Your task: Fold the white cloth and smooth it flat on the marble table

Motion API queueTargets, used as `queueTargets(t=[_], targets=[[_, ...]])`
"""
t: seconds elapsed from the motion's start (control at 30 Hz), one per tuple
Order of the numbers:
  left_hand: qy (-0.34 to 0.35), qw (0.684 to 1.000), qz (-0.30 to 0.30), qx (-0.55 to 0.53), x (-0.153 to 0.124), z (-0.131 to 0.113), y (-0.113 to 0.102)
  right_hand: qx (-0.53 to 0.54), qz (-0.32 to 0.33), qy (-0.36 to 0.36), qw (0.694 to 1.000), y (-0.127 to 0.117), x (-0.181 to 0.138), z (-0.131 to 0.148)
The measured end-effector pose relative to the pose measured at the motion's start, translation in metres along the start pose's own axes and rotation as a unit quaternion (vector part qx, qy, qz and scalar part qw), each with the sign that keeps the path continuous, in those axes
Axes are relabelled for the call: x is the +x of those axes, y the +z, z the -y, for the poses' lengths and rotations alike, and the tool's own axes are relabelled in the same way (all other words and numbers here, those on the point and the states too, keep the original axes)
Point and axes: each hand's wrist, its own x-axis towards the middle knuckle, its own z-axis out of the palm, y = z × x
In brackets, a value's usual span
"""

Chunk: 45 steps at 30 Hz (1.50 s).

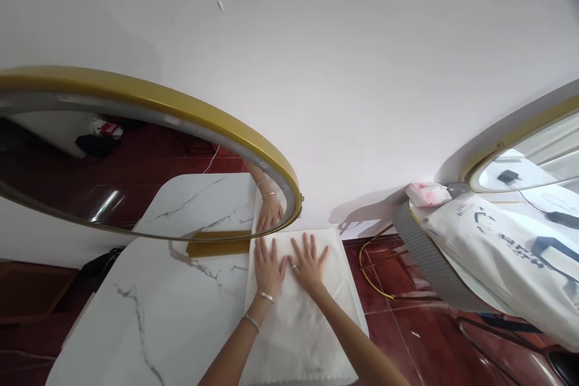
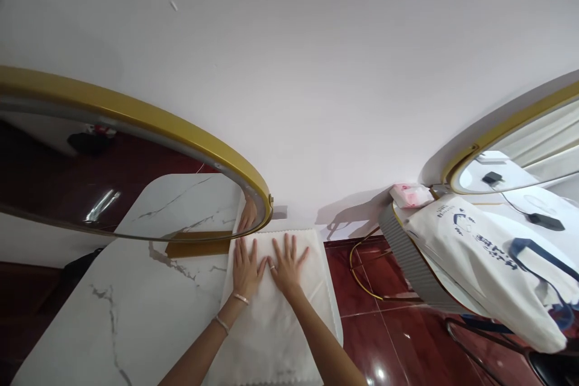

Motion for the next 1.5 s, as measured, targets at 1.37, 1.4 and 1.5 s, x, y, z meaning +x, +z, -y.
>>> queueTargets(t=[1.37, 1.4, 1.5], targets=[[0.1, 0.993, 0.061, -0.019, -0.022, -0.007, -0.012, -0.04, -0.036, -0.012, 0.998, -0.029, 0.048, -0.061], [0.101, 0.993, 0.062, -0.017, -0.04, -0.005, -0.02, -0.039, -0.049, -0.025, 0.998, -0.027, 0.027, -0.063], [0.115, 0.991, 0.072, -0.01, -0.093, 0.001, -0.044, -0.042, -0.069, -0.066, 0.995, -0.024, -0.051, -0.066]])
